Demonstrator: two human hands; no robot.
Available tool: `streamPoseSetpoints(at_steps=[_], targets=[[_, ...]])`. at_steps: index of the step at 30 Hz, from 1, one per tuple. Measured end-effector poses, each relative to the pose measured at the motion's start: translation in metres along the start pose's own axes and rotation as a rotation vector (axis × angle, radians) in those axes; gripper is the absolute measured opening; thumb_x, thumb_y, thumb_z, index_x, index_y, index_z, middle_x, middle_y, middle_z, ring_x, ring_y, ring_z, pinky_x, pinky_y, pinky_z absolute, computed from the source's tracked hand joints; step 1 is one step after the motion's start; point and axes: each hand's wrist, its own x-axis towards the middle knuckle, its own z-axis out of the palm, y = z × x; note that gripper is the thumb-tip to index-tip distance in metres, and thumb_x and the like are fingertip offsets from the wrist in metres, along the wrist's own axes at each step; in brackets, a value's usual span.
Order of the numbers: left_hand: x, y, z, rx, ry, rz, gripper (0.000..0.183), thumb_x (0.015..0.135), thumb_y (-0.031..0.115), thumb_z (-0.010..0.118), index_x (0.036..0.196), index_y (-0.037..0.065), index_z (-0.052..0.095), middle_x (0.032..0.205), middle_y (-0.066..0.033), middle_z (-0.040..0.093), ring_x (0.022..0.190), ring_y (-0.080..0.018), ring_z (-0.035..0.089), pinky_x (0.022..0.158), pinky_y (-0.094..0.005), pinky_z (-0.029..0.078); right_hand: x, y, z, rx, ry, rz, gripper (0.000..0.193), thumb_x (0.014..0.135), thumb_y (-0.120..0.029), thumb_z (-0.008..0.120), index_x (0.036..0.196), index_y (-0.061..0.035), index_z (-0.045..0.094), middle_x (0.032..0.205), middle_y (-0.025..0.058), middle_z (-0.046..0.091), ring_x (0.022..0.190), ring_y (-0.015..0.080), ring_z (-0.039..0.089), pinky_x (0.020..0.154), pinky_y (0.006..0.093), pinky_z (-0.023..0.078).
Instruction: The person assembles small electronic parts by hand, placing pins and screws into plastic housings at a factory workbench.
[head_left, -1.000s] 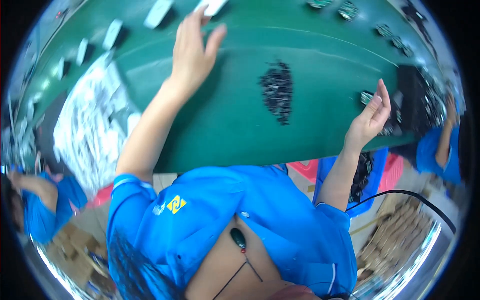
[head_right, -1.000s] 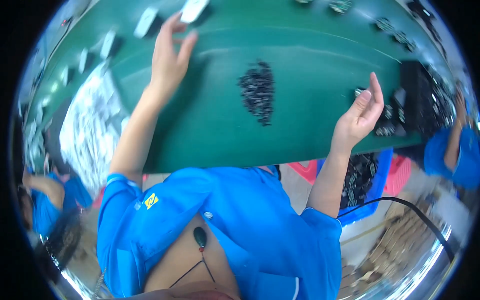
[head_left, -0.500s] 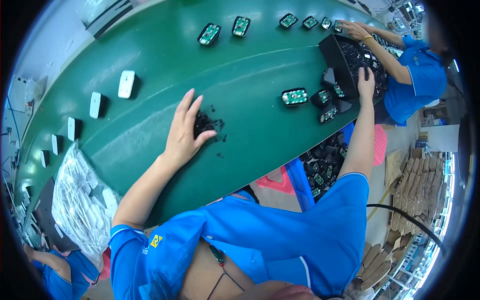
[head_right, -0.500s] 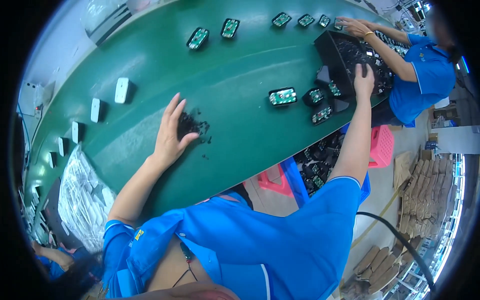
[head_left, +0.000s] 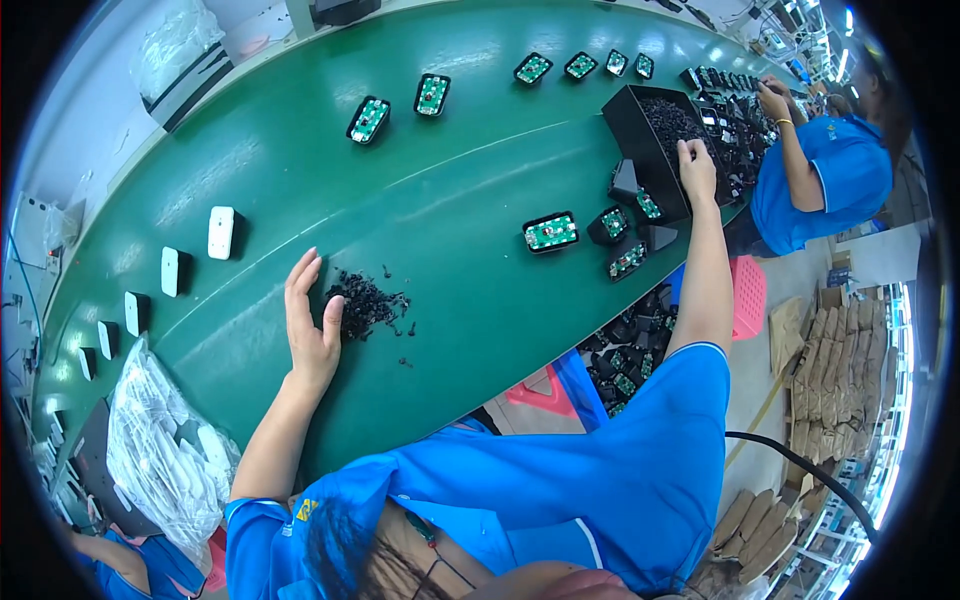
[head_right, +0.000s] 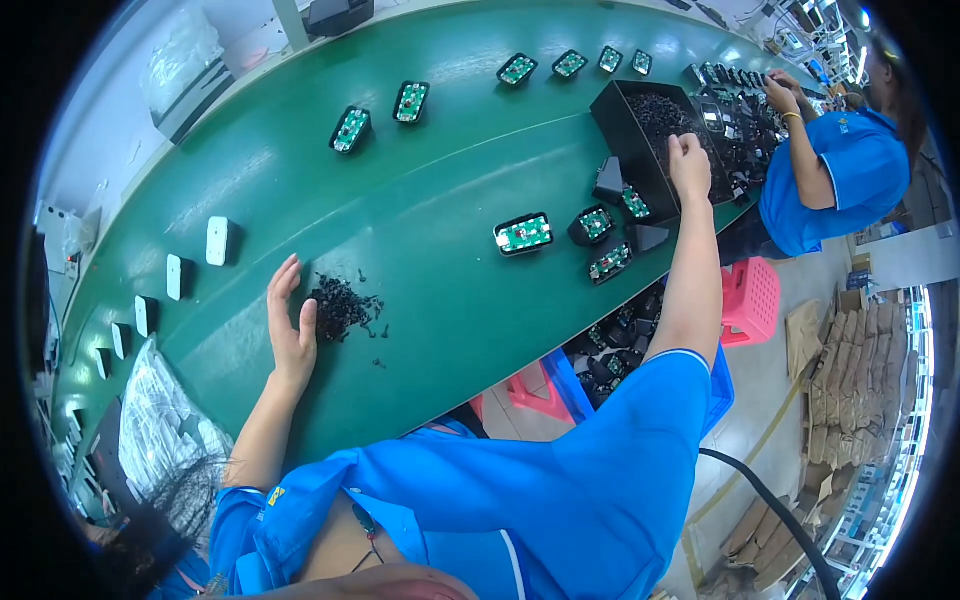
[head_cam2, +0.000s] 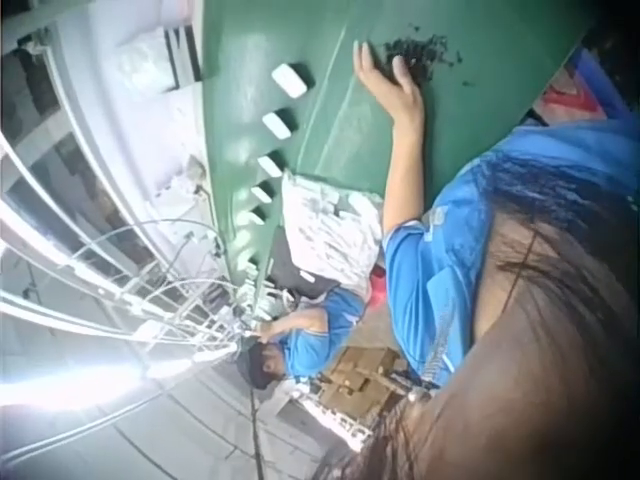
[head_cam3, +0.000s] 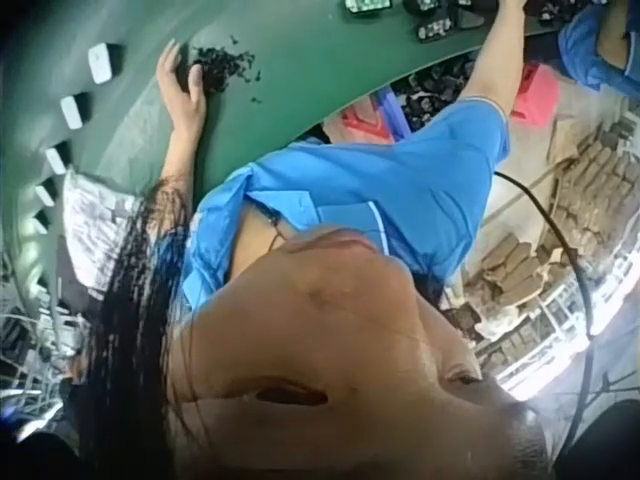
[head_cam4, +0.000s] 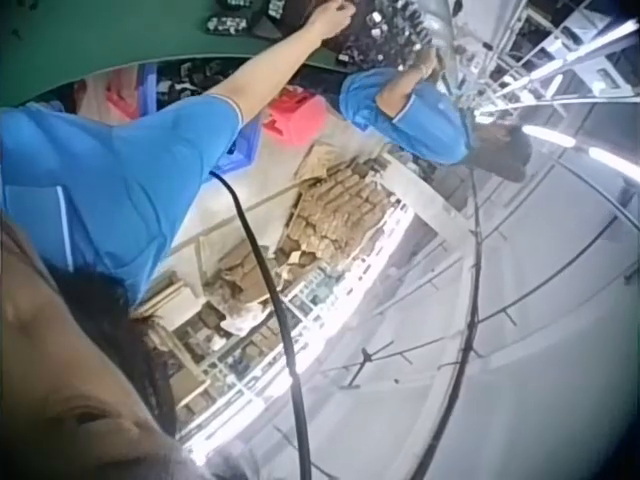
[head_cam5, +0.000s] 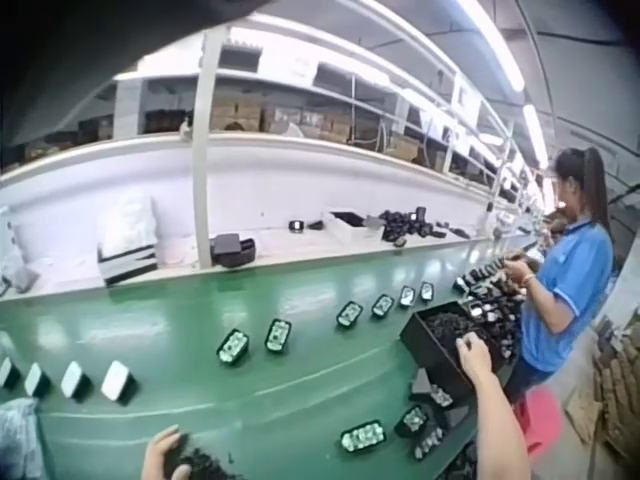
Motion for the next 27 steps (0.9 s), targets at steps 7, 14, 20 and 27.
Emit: streamPoseSetpoints(at_steps=[7, 14, 20, 27], targets=[[0.004, 0.004, 0.002, -0.034, 0.046, -0.039, 0.037, 0.094, 0.014, 0.052, 0.127, 0.0, 0.045, 0.135, -0.0177, 0.045, 0.121, -0.0299, 0.046, 0.098, -0.0367, 0.041, 0.027, 0.009, -0.004, 0.589, 0.046, 0.448, 0.027, 0.091, -0.034, 0.058, 0.097, -0.0076, 0.061, 0.073, 0.0004, 0.053, 0.06, 0.0128, 0.048, 0.043, 0.0295, 0.039], [0.005, 0.004, 0.003, -0.076, 0.033, -0.061, 0.035, 0.094, 0.015, 0.052, 0.126, 0.0, 0.047, 0.133, -0.0174, 0.046, 0.121, -0.0299, 0.046, 0.099, -0.0369, 0.04, 0.032, 0.002, -0.023, 0.689, -0.01, 0.604, 0.023, 0.09, -0.033, 0.058, 0.095, -0.0105, 0.061, 0.075, 0.0006, 0.051, 0.063, 0.0142, 0.046, 0.047, 0.0298, 0.038], [0.004, 0.0, 0.003, -0.059, -0.003, -0.049, 0.033, 0.094, 0.016, 0.053, 0.123, 0.001, 0.05, 0.131, -0.0178, 0.048, 0.121, -0.0313, 0.047, 0.102, -0.039, 0.036, 0.041, 0.02, -0.049, 1.136, 0.056, 0.783, 0.016, 0.092, -0.027, 0.052, 0.091, -0.0111, 0.055, 0.075, 0.0045, 0.054, 0.061, 0.0159, 0.047, 0.045, 0.0273, 0.035], [0.004, -0.008, 0.004, -0.124, 0.036, -0.05, 0.031, 0.092, 0.013, 0.053, 0.121, 0.0, 0.051, 0.13, -0.0175, 0.05, 0.119, -0.0293, 0.048, 0.098, -0.0353, 0.039, 0.019, -0.029, -0.057, 1.553, -0.14, 0.578, 0.014, 0.095, -0.023, 0.051, 0.091, -0.0095, 0.054, 0.074, 0.0079, 0.055, 0.063, 0.0161, 0.051, 0.044, 0.0243, 0.032]])
